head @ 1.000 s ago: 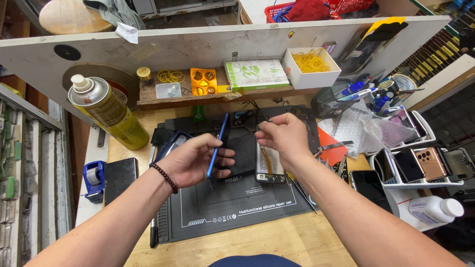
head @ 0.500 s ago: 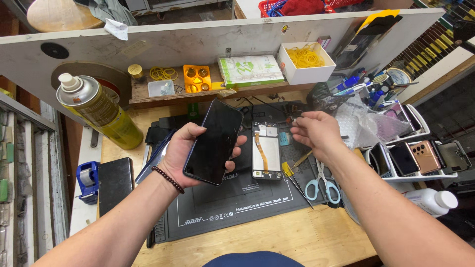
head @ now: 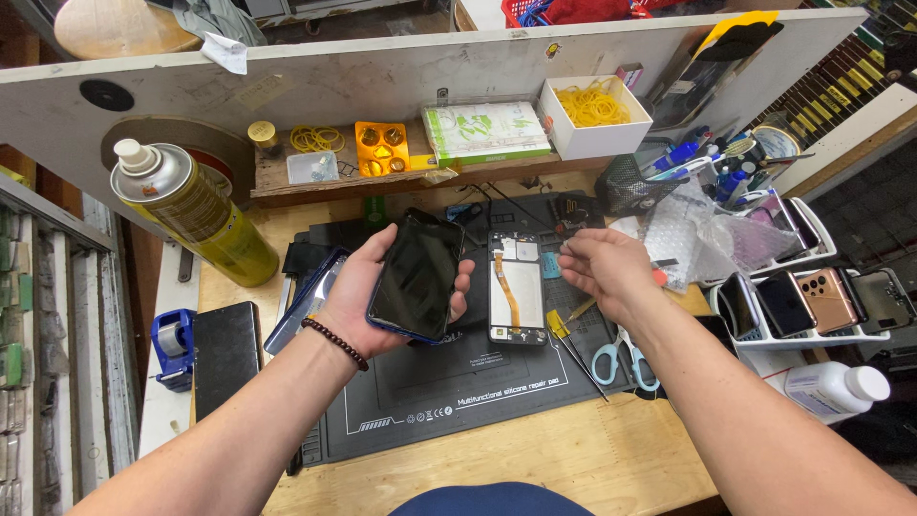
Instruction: The person disassembles a smartphone on a silicone repair mat, lifting the back cover and separating the midframe from the display. They cut a piece of material with scissors, peel adhesive from a frame, and transfer internal components between phone housings while reassembling the device.
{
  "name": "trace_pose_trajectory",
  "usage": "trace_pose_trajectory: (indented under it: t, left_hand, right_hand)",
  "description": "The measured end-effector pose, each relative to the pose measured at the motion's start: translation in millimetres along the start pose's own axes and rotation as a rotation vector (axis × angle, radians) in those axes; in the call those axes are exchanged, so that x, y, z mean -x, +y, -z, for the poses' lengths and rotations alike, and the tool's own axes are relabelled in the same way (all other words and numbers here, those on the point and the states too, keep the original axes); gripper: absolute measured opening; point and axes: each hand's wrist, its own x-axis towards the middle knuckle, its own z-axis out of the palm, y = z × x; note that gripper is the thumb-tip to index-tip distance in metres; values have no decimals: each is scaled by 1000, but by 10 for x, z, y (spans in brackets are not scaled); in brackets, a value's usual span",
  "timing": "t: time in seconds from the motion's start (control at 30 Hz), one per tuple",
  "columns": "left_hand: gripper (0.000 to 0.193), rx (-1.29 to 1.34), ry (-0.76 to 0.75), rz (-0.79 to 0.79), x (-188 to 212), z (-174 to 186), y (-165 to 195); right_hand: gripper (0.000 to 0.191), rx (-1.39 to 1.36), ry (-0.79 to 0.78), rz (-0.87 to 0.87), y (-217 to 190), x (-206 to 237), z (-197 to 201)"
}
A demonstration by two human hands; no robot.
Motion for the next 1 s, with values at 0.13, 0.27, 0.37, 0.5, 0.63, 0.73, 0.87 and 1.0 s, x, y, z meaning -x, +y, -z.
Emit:
trace_pose_trajectory:
  t: [0.13,0.27,0.37,0.5,0.63,0.73,0.87,1.0]
  left_hand:
    - [76,-34,253,-76,-65,-30,-37]
    - [83,46,381,-108,-109,-46,-66]
    - [91,139,362,-105,-130,-30,-72]
    - [92,203,341,-115,-178,-28,-100]
    - [89,266,389,-133,-193,-70,-135]
    - [88,312,411,-146,-184,-104,-158]
    - [89,330,411,-146,-167,-125,-157]
    - [87,264,430,-155,-132,-125,-143]
  right_hand:
    - [14,6,15,-27,44,43,-29]
    - [14,-2,5,-36,73,54,-34]
    - [16,-7,0,-45,87,46,-35]
    - [18,-5,4,-60,95,58,-38]
    - [17,-8,6,-67,98,92,-43]
    - [17,-11,7,-76,102,110,-46]
    - [17,-16,5,-88,112,125,-42]
    - [17,-12,-3,-96,112,161,-17]
